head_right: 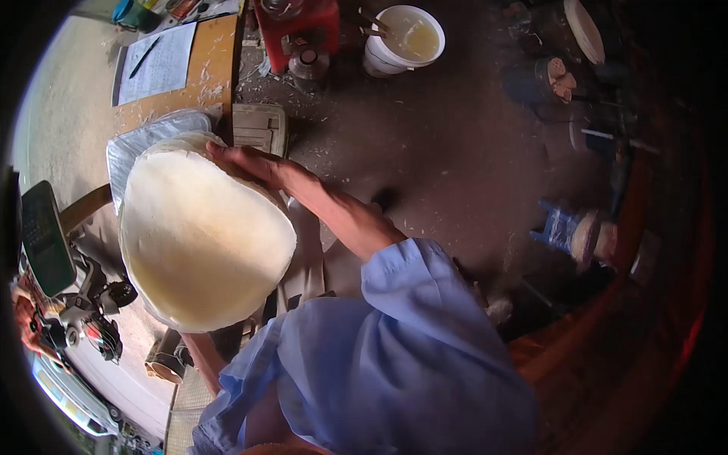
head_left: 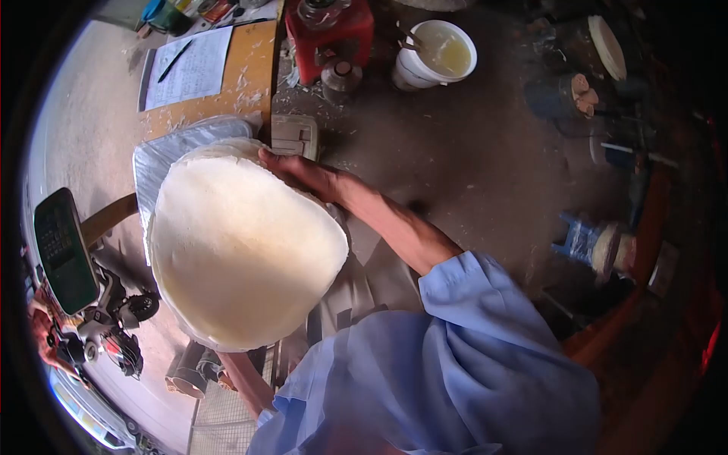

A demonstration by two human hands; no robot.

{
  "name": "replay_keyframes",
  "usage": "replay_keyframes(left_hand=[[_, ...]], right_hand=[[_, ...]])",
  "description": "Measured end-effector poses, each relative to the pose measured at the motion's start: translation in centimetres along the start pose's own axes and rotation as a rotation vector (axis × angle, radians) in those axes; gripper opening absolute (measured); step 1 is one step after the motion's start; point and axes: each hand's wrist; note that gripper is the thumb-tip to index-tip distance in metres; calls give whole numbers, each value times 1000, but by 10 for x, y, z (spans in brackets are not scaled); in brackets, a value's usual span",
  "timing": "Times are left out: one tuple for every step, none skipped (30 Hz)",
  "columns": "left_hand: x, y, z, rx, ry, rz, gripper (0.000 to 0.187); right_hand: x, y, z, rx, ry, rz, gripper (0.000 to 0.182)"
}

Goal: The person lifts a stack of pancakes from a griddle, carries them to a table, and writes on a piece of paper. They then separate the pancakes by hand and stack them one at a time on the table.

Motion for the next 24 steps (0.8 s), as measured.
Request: replay_keyframes(left_hand=[[-6, -3, 15, -44, -23, -23, 55], [-12, -3, 31, -92, -47, -47, 55], [-21, -3, 51, -143, -70, -69, 55], [-31, -3, 69, -189, -91, -91, 54], [-42, 0, 90, -238, -112, -114, 54], [-54, 4, 111, -285, -131, -135, 54], [-66, 8, 136, -336, -155, -158, 54], [-82, 12, 159, -391, -175, -183, 54], [-100, 19, 187, -456, -195, -205, 53], [-119, 26, 213, -516, -214, -232, 53], [-139, 38, 244, -578, -234, -259, 53], [-159, 48, 269, -636, -254, -287, 53], [-179, 59, 294, -691, -280, -313, 53], [-201, 74, 327, -737, -309, -346, 53], [-221, 87, 353, -787, -323, -368, 52], [-242, 104, 381, -836, -338, -396, 52], [-258, 117, 404, -879, -356, -416, 52], [-276, 129, 426, -921, -371, -439, 52], [-293, 144, 449, -960, -384, -463, 52], [-309, 155, 470, -998, -396, -480, 52], [-328, 167, 493, -1035, -406, -500, 51], [-346, 179, 515, -1065, -411, -521, 51], [-365, 190, 538, -1098, -419, -541, 51], [-384, 202, 561, -1126, -423, -561, 51]], right_hand=[[3, 22, -8, 46, 12, -51, 55], [11, 39, -21, 50, -72, -65, 54], [20, 60, -36, 49, -154, -82, 54], [20, 94, -45, 95, -167, -143, 56], [22, 128, -58, 139, -193, -167, 57], [25, 161, -71, 178, -218, -194, 58], [26, 196, -84, 215, -245, -224, 59], [31, 230, -98, 232, -283, -266, 61], [39, 258, -117, 254, -319, -350, 61], [51, 286, -138, 277, -351, -437, 61], [62, 314, -156, 296, -384, -520, 62], [72, 347, -171, 351, -398, -570, 63], [82, 384, -183, 411, -416, -618, 64], [86, 427, -198, 465, -446, -649, 65], [93, 464, -209, 538, -476, -662, 64], [101, 500, -219, 605, -505, -670, 63], [111, 532, -228, 666, -539, -672, 63], [125, 557, -240, 693, -518, -762, 62], [141, 571, -263, 710, -538, -820, 62], [149, 599, -269, 731, -562, -864, 62], [155, 630, -276, 751, -584, -909, 63], [164, 652, -289, 806, -620, -935, 63], [173, 670, -306, 858, -656, -957, 63], [182, 687, -323, 909, -692, -978, 63]])
Point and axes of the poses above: each hand's wrist, its own y-axis away from the middle knuckle, its own z-axis out of the palm, x = y × z, and after that the axes turned 3 degrees about z, right-handed
